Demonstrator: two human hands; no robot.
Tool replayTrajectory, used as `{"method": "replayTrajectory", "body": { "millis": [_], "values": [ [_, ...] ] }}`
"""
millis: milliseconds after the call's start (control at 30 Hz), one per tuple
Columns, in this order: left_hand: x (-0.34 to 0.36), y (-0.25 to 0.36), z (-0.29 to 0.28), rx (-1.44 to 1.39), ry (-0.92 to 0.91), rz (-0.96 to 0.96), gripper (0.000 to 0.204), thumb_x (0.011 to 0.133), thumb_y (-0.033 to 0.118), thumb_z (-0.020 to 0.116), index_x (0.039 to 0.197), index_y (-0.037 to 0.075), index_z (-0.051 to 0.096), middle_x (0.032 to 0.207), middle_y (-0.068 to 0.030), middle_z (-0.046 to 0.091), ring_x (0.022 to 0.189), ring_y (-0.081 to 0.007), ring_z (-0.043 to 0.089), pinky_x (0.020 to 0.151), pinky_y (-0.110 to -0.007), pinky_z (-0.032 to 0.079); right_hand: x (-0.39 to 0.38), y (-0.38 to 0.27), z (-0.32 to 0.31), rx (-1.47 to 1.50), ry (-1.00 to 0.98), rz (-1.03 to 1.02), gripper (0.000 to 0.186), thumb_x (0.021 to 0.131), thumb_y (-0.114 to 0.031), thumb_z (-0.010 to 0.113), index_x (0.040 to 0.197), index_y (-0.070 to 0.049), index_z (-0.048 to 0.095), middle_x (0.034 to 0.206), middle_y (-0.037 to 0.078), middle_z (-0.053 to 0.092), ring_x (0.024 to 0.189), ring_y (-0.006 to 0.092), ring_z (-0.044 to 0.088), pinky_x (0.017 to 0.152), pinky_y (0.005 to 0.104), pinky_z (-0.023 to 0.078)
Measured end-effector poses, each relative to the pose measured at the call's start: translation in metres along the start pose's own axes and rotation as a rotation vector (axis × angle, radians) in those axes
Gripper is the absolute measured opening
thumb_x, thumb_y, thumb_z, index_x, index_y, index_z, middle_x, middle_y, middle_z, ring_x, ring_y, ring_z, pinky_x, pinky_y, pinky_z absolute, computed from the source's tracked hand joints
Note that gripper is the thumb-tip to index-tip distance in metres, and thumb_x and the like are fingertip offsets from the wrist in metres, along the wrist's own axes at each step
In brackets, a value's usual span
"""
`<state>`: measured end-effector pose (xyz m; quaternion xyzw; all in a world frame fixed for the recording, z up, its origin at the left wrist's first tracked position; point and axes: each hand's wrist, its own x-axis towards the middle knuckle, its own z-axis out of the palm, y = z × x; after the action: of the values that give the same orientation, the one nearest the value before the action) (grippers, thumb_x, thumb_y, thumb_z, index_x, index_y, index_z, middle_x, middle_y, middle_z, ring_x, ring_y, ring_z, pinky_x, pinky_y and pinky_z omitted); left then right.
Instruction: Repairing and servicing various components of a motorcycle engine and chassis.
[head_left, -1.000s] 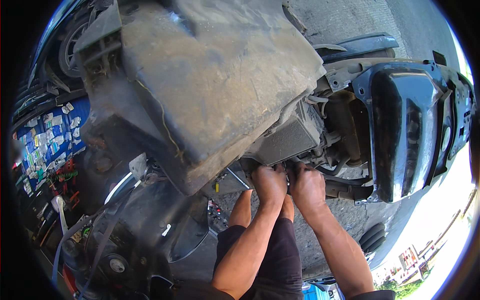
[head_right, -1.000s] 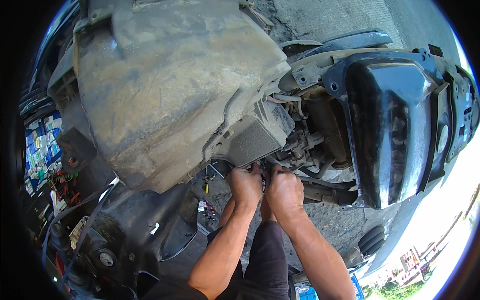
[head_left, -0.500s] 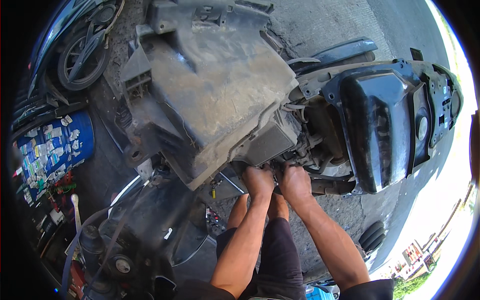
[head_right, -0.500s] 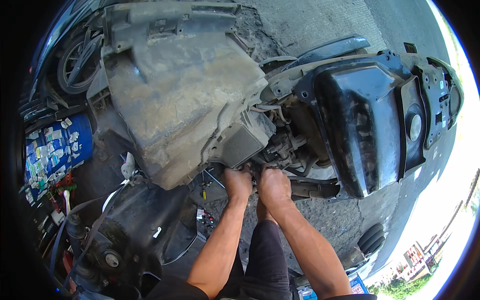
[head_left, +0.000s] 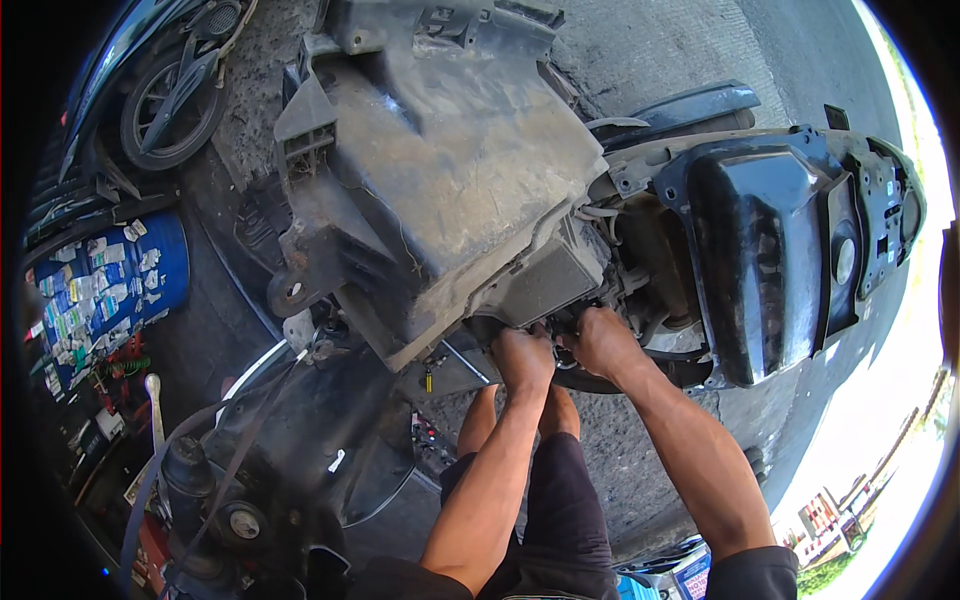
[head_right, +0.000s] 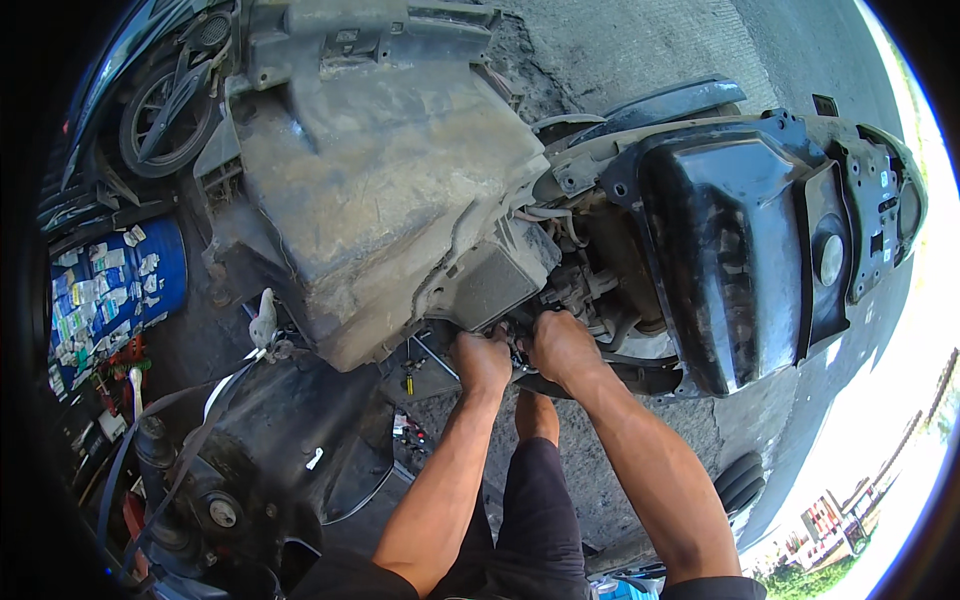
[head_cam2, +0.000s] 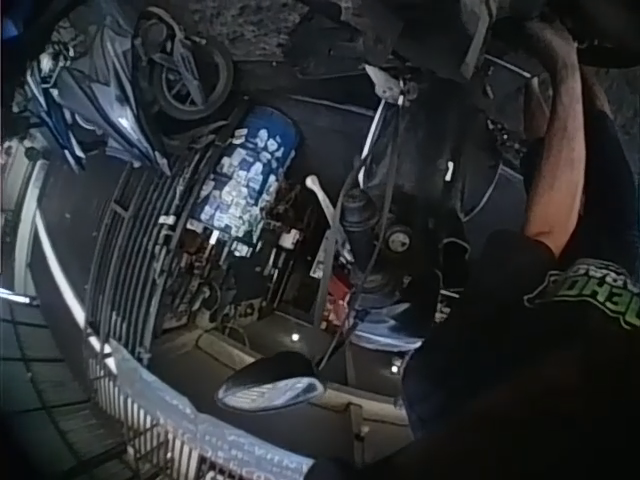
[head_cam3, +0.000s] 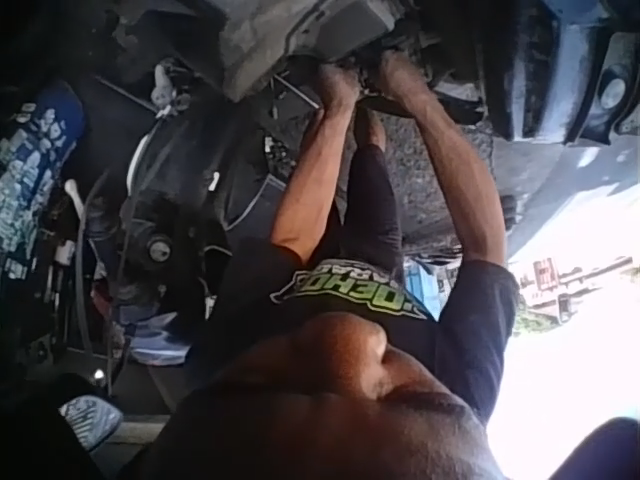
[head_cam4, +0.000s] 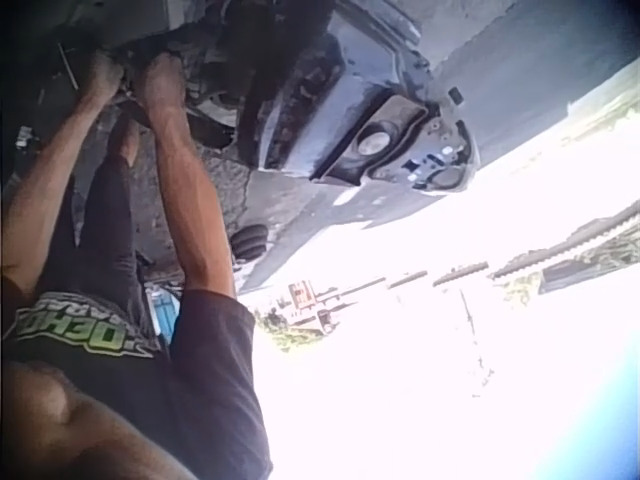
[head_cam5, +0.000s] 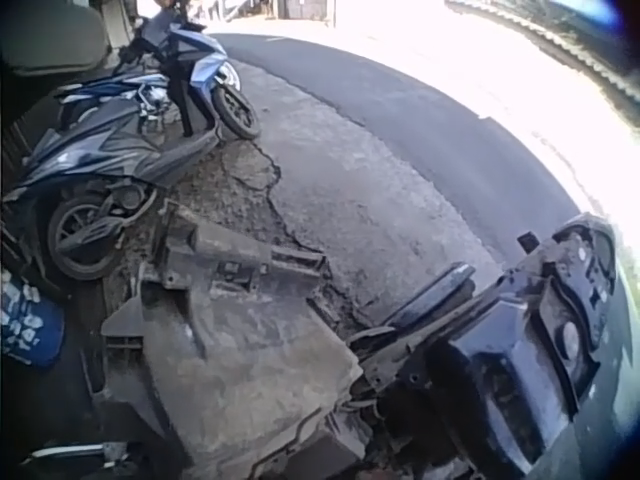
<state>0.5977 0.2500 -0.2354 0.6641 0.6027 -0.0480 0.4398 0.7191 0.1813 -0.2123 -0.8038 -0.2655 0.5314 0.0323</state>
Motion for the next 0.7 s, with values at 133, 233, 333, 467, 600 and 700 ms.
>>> {"method": "replayTrajectory", "body": {
  "millis": [133,233,333,467,600,700],
  "values": [
    [-0.001,0.005,0.0,-0.035,-0.003,0.022,0.031,0.089,0.018,0.071,0.074,-0.01,0.071,0.074,-0.0294,0.069,0.077,-0.0431,0.072,0.069,-0.048,0.054,-0.007,-0.007,-0.012,-0.07,0.051,0.003,0.038,0.084,-0.03,0.077,0.089,0.008,0.073,0.089,0.031,0.07,0.09,0.0451,0.07,0.08,0.0496,0.057],
    [0.0,0.002,0.001,-0.066,-0.003,0.018,0.03,0.09,0.018,0.07,0.077,-0.01,0.072,0.077,-0.0291,0.069,0.079,-0.0426,0.072,0.071,-0.049,0.054,-0.013,-0.01,-0.004,-0.006,0.099,0.031,0.038,0.086,-0.031,0.075,0.087,0.007,0.073,0.086,0.03,0.07,0.088,0.0456,0.07,0.08,0.0496,0.057],
    [0.004,-0.011,0.003,-0.066,0.004,0.051,0.028,0.09,0.018,0.07,0.082,-0.009,0.073,0.082,-0.0282,0.071,0.083,-0.0426,0.072,0.074,-0.048,0.054,-0.026,0.0,0.038,0.128,0.209,0.012,0.039,0.088,-0.032,0.072,0.096,0.006,0.073,0.085,0.03,0.07,0.087,0.0468,0.07,0.08,0.0495,0.057],
    [0.005,-0.012,0.011,0.064,-0.079,-0.041,0.016,0.089,0.007,0.07,0.101,-0.003,0.074,0.097,-0.0173,0.076,0.09,-0.0287,0.074,0.083,-0.038,0.053,-0.042,-0.011,0.087,0.673,0.469,0.106,0.044,0.09,-0.027,0.07,0.117,0.007,0.067,0.092,0.032,0.07,0.092,0.0443,0.071,0.082,0.0467,0.056],
    [0.008,-0.005,0.003,-0.107,-0.104,-0.026,0.016,0.091,0.002,0.067,0.103,-0.006,0.072,0.099,-0.0146,0.076,0.089,-0.0207,0.071,0.084,-0.033,0.052,-0.031,-0.03,0.103,0.947,0.546,0.258,0.047,0.092,-0.023,0.067,0.126,0.008,0.063,0.1,0.031,0.071,0.1,0.0395,0.072,0.086,0.0429,0.056],
    [0.006,-0.002,0.005,-0.079,-0.128,-0.113,0.016,0.091,0.002,0.067,0.103,-0.007,0.072,0.098,-0.0134,0.076,0.086,-0.0203,0.07,0.082,-0.033,0.052,-0.024,-0.028,0.111,1.082,0.613,0.296,0.048,0.093,-0.026,0.067,0.127,0.007,0.062,0.102,0.032,0.07,0.101,0.0424,0.07,0.087,0.0437,0.055]
  ]
}}
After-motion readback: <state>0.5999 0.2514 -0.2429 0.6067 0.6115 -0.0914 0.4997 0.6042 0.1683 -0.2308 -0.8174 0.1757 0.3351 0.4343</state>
